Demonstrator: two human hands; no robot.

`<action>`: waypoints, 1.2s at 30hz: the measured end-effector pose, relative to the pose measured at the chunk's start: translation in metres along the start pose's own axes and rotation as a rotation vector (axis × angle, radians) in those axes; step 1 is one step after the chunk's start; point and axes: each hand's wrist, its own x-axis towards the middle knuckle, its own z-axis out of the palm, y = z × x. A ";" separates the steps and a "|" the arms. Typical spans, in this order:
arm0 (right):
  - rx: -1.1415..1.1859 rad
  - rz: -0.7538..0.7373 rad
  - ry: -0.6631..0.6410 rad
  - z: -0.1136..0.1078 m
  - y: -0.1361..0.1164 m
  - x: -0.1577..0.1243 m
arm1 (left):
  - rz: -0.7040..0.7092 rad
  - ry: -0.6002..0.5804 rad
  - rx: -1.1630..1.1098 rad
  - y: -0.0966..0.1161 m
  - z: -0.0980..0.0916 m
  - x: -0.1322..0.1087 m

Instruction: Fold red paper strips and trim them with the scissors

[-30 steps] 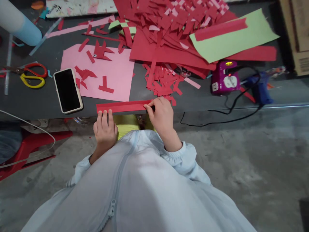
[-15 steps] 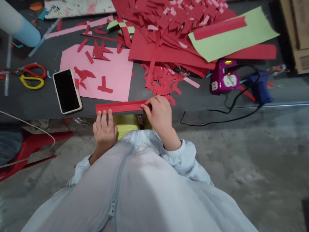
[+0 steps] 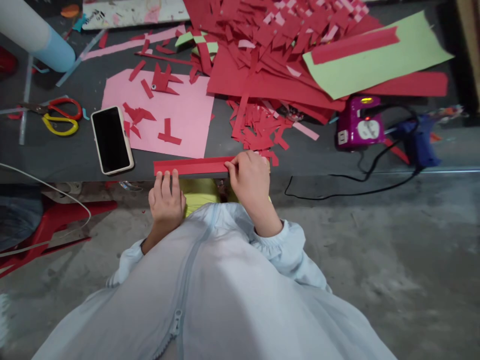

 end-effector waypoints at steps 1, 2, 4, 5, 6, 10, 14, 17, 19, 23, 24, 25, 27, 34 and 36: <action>-0.005 -0.001 -0.001 0.000 0.000 0.000 | 0.003 0.001 0.005 0.000 0.000 0.000; -0.010 -0.001 -0.003 0.000 -0.001 0.000 | 0.007 0.000 0.009 0.000 -0.001 0.000; -0.019 -0.001 -0.008 0.000 -0.001 0.000 | 0.008 -0.002 0.014 0.001 -0.001 0.000; -0.024 -0.001 -0.013 0.000 -0.001 0.000 | 0.005 -0.004 0.016 0.001 -0.002 0.000; -0.029 0.000 -0.017 0.000 -0.001 0.000 | 0.002 -0.007 0.017 0.001 -0.002 0.000; -0.039 -0.001 -0.033 0.000 -0.001 0.000 | -0.004 -0.032 0.015 0.001 -0.003 0.001; -0.038 -0.005 -0.024 0.000 0.000 0.000 | -0.011 -0.042 -0.003 0.001 -0.003 0.002; -0.044 -0.004 -0.027 0.001 0.000 0.001 | -0.018 -0.051 -0.012 0.001 -0.004 0.003; -0.047 -0.001 -0.029 0.000 -0.001 0.001 | -0.019 -0.062 -0.015 0.001 -0.005 0.003; -0.046 0.006 -0.021 -0.003 -0.001 0.002 | -0.020 -0.080 -0.015 0.002 -0.006 0.003; -0.043 0.008 -0.015 -0.004 -0.001 0.002 | -0.019 -0.083 -0.014 0.002 -0.007 0.003; -0.040 0.010 -0.006 -0.005 -0.001 0.002 | -0.016 -0.085 -0.012 0.002 -0.007 0.003; -0.039 0.021 0.017 -0.007 0.000 0.002 | -0.004 -0.088 -0.005 0.002 -0.009 0.004; -0.065 0.040 0.053 -0.011 0.010 -0.002 | 0.019 -0.089 -0.010 0.005 -0.016 0.004; -0.072 0.026 0.056 -0.012 0.011 -0.004 | 0.012 -0.086 -0.023 0.006 -0.016 0.004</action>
